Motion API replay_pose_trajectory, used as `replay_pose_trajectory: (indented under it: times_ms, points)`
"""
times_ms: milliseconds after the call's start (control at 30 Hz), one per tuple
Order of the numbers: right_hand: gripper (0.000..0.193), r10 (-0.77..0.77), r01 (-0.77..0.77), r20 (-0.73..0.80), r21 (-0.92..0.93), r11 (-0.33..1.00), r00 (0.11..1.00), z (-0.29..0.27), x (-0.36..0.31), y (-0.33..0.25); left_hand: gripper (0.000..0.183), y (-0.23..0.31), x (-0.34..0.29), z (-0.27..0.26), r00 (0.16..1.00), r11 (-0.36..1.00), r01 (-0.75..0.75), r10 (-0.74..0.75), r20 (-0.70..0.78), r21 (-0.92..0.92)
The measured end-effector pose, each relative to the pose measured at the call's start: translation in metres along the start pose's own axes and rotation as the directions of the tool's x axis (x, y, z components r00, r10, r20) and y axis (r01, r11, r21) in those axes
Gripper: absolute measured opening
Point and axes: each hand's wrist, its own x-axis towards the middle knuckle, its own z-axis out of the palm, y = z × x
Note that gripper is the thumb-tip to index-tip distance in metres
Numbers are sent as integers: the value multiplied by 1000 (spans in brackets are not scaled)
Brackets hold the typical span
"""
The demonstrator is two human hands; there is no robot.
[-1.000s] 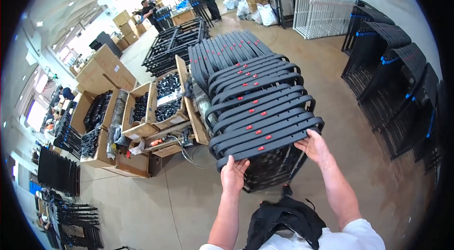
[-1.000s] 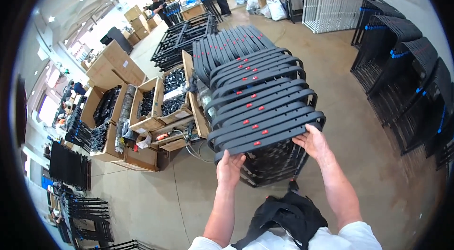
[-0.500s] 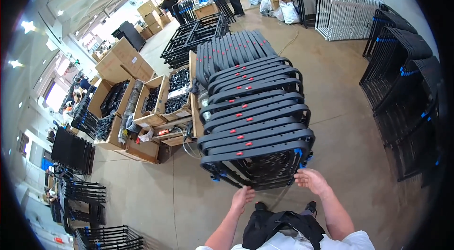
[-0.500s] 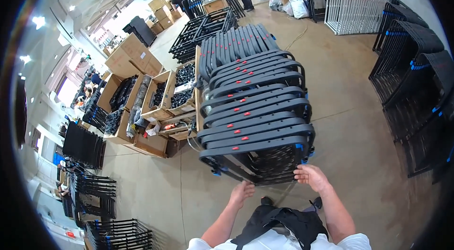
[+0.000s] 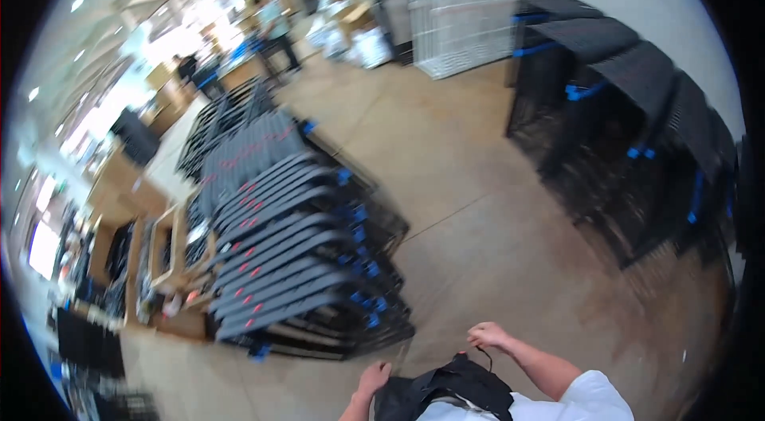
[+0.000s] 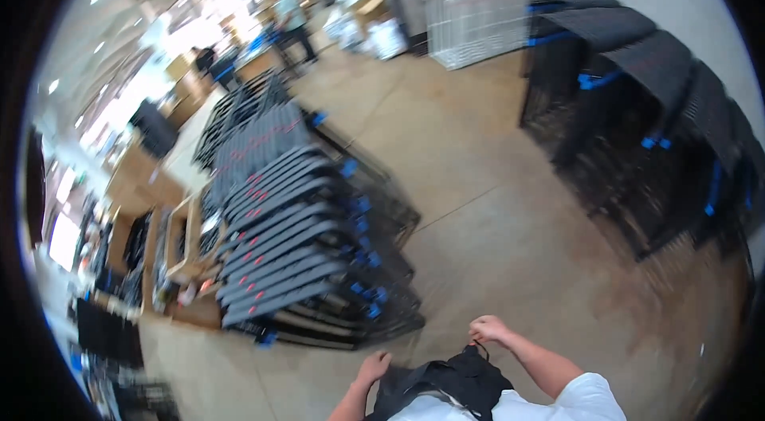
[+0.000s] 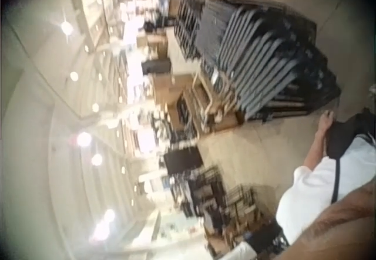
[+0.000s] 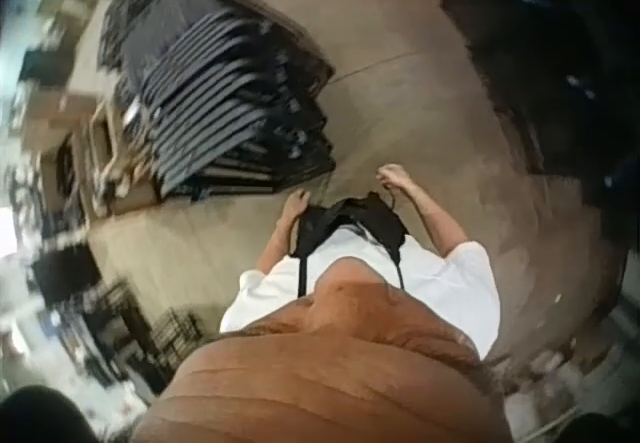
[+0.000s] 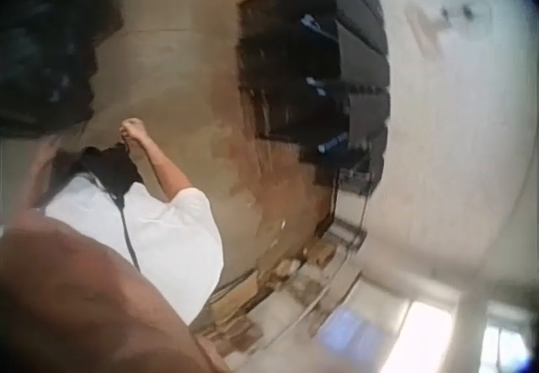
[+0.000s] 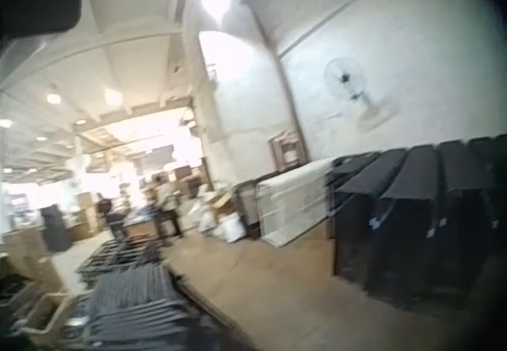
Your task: Organizing and assembling metal furniture components in an industrial manufacturing setting.
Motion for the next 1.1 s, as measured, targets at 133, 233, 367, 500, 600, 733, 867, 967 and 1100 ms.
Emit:
replay_pose_trajectory:
  times_ms: [133,233,367,500,600,733,867,967,1100]
  points:
    - [39,-78,83,-107,46,995,991,-40,5,27,52,106,45,24,961,963,-263,255,109,59]
    - [38,-46,76,-192,148,986,980,-63,-4,44,52,191,81,36,890,905,-417,388,241,84]
    - [36,5,77,-251,317,945,968,-96,8,114,52,290,127,40,799,844,-537,509,321,-3]
    - [34,190,-138,-276,194,971,942,-132,21,159,49,315,202,41,889,940,-313,341,305,-138]
    - [34,220,-210,-335,66,975,916,-161,12,120,46,230,303,59,971,983,-30,71,229,-180]
    - [41,270,-343,-477,-72,936,836,-209,39,125,28,211,364,25,798,957,-28,196,569,-290]
    - [40,461,-555,-396,-164,816,794,-282,71,49,39,252,407,-11,790,831,210,165,590,-514]
    - [37,406,-460,-427,-25,888,808,-356,110,-35,32,332,497,-25,818,888,298,-49,573,-350]
    - [30,257,-181,-592,185,966,764,-431,159,-179,36,473,602,-38,966,965,33,36,255,-261]
